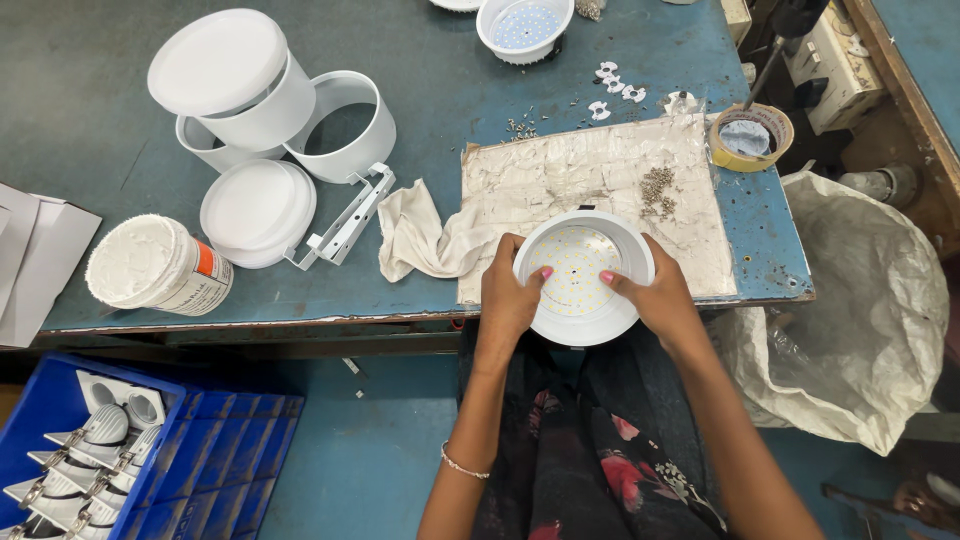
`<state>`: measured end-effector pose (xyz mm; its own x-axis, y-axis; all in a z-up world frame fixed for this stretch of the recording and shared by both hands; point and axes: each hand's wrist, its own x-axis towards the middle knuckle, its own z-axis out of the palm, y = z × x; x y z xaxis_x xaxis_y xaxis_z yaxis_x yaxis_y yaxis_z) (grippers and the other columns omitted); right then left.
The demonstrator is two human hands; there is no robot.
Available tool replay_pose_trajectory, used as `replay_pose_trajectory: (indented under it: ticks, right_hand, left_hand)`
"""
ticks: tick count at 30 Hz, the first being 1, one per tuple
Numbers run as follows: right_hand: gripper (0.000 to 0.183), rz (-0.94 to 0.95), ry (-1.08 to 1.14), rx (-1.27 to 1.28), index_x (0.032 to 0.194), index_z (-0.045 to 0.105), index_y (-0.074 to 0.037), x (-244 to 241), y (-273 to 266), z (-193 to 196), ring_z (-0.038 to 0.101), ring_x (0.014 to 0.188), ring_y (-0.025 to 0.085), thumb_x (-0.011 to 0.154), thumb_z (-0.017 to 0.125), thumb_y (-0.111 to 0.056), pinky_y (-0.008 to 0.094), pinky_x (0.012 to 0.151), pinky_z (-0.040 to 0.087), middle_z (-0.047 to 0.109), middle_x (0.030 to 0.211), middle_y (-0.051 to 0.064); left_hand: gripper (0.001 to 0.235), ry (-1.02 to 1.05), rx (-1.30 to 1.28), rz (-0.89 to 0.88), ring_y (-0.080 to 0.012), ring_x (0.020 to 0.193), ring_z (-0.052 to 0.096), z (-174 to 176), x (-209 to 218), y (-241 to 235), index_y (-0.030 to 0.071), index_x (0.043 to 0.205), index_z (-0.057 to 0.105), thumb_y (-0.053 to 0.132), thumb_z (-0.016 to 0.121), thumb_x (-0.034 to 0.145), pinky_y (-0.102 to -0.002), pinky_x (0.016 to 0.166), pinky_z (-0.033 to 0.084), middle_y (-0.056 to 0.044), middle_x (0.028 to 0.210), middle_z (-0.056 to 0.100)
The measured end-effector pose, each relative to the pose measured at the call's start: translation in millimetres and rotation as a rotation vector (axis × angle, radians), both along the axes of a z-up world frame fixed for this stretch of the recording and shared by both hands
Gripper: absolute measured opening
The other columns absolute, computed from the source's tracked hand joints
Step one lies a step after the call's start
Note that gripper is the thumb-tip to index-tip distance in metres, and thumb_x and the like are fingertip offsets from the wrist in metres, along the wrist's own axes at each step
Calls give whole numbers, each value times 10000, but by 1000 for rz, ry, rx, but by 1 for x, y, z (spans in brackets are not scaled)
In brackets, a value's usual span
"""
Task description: The person places an LED panel into a circular housing, presses it down with their fingers, and then uses a power screwdriver to secure multiple screws around the perimeter of the panel.
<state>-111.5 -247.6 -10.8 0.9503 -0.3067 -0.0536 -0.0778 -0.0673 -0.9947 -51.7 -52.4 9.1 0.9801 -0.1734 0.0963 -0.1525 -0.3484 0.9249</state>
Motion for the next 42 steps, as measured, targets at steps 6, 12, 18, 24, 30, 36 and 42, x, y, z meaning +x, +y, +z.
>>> replay_pose_trajectory:
  ticks: [6, 12, 18, 24, 30, 36, 42]
  right_hand:
    - [427, -66, 16, 44, 1233, 653, 0, 4, 7, -3, 725, 970, 172, 824, 770, -35, 315, 839, 579, 757, 1086, 116]
    - [412, -69, 29, -21, 1208, 670, 23, 11, 6, -6, 731, 937, 180, 821, 790, -48, 320, 812, 585, 763, 1060, 135]
    - [483, 17, 77, -18, 1303, 637, -11, 10, -3, 1, 684, 987, 153, 945, 668, -333, 299, 841, 546, 740, 1103, 108]
    - [593, 184, 49, -39, 1361, 611, -23, 7, -17, 2, 628, 1039, 109, 1032, 471, -497, 270, 904, 504, 720, 1132, 74]
    - [552, 169, -16, -48, 1343, 618, -13, 3, -18, -7, 631, 985, 96, 1049, 477, -458, 257, 860, 514, 720, 1088, 77]
    - [503, 9, -91, -28, 1261, 669, 14, -4, 1, -13, 645, 894, 100, 1068, 502, -419, 254, 791, 525, 733, 1005, 83]
    - [505, 9, -151, 23, 1257, 657, 31, -2, 4, -10, 640, 923, 86, 1076, 493, -412, 242, 808, 527, 729, 1034, 71]
  left_hand:
    - [433, -15, 30, -108, -378, 998, 727, -6, 5, 12, 51, 1115, 520, 73, 808, 793, -422, 809, 552, -205, 989, 731]
    - [467, 21, 101, -88, -371, 1041, 716, 11, 1, 13, 47, 1120, 526, 94, 835, 774, -423, 848, 550, -208, 1031, 730]
    - [753, -567, 282, 76, -429, 1347, 462, 27, -33, 1, 19, 1413, 500, -57, 749, 706, -454, 1095, 414, -295, 1430, 502]
    - [805, -595, 523, -534, -345, 1483, 385, 23, -12, 5, 45, 1469, 485, -75, 747, 717, -416, 1162, 403, -154, 1599, 418]
    - [941, -446, 660, -708, -279, 1457, 389, 16, 6, 4, 133, 1472, 471, 39, 836, 610, -377, 1078, 439, -85, 1597, 390]
    - [951, -531, 648, -573, -271, 1456, 436, 3, -6, 3, 140, 1518, 450, 66, 837, 653, -351, 1056, 490, -91, 1614, 397]
    - [944, -473, 701, -455, -302, 1454, 426, 0, -21, -6, 80, 1515, 425, 108, 848, 672, -357, 1017, 507, -151, 1610, 377]
